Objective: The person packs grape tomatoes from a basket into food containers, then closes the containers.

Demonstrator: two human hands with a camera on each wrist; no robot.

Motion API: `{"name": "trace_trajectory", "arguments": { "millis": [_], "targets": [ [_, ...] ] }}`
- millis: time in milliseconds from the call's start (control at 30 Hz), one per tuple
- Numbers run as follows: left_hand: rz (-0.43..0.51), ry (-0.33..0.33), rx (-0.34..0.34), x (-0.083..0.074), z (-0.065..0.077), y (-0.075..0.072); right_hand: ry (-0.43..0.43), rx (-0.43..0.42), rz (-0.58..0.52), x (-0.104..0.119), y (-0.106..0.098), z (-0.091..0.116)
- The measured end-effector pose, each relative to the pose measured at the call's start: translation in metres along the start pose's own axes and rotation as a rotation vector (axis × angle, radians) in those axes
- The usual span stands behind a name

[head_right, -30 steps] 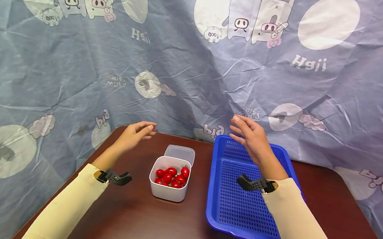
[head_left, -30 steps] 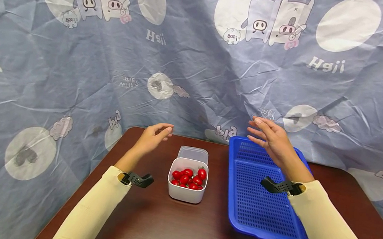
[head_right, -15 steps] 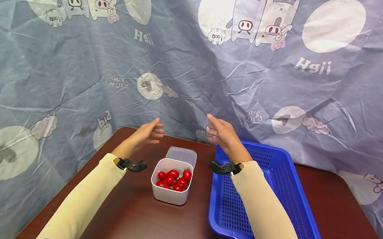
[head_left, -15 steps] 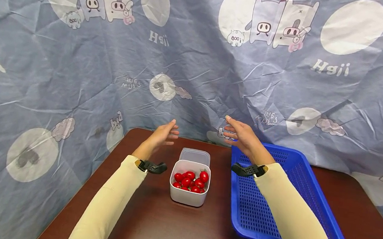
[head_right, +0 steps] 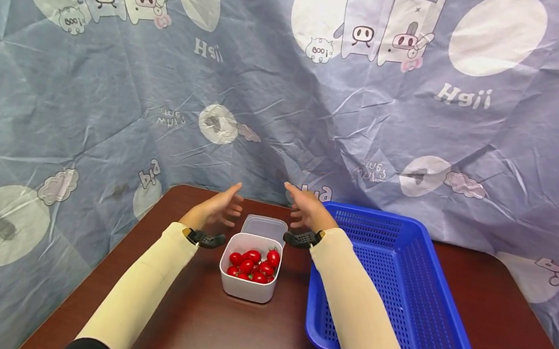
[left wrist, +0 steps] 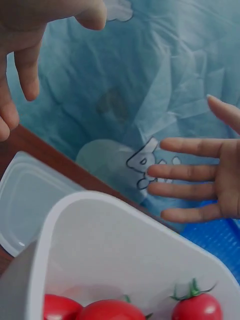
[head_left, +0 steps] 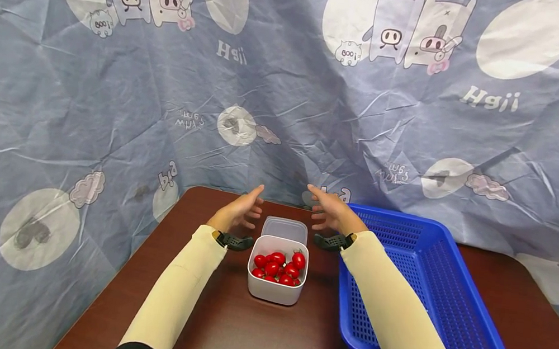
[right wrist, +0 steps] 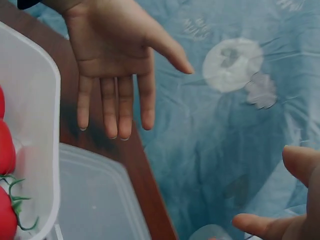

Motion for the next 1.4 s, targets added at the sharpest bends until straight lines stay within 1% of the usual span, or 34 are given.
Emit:
{"name": "trace_trajectory", "arguments": {
  "millis": [133,233,300,433,733,967,1267,1400],
  "targets": [
    [-0.009,-0.025,0.025,0.009,-0.004,0.002,0.087,-0.045,0.019,-0.012,0.005,-0.008],
    [-0.005,-0.033,0.029,0.013,-0.005,0.002,0.133,-0.079,0.045,-0.019,0.006,-0.013],
    [0.004,-0.038,0.034,0.015,-0.006,0.003,0.161,-0.09,0.063,-0.025,0.007,-0.016],
    [0.027,-0.041,0.039,0.018,-0.007,0.005,0.193,-0.08,0.089,-0.034,0.008,-0.02],
    [0.021,-0.068,0.016,0.018,-0.011,0.009,0.184,-0.075,0.097,-0.038,0.009,-0.021],
    [0.015,-0.09,0.015,0.018,-0.013,0.01,0.19,-0.061,0.087,-0.038,0.011,-0.02],
    [-0.013,-0.068,0.011,0.018,-0.012,0.012,0.173,-0.065,0.068,-0.037,0.01,-0.017],
    [0.01,-0.057,0.008,0.016,-0.012,0.012,0.162,-0.066,0.027,-0.035,0.009,-0.017]
  ]
}}
Point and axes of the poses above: each hand's wrist, its own z-axis away from the middle knuckle, its own y-axis out of the palm, x = y × z, the point moved 6 cm from there along -z, towards the middle knuckle, and after that the axes turned 2 degrees about x, right-handed, at the moved point
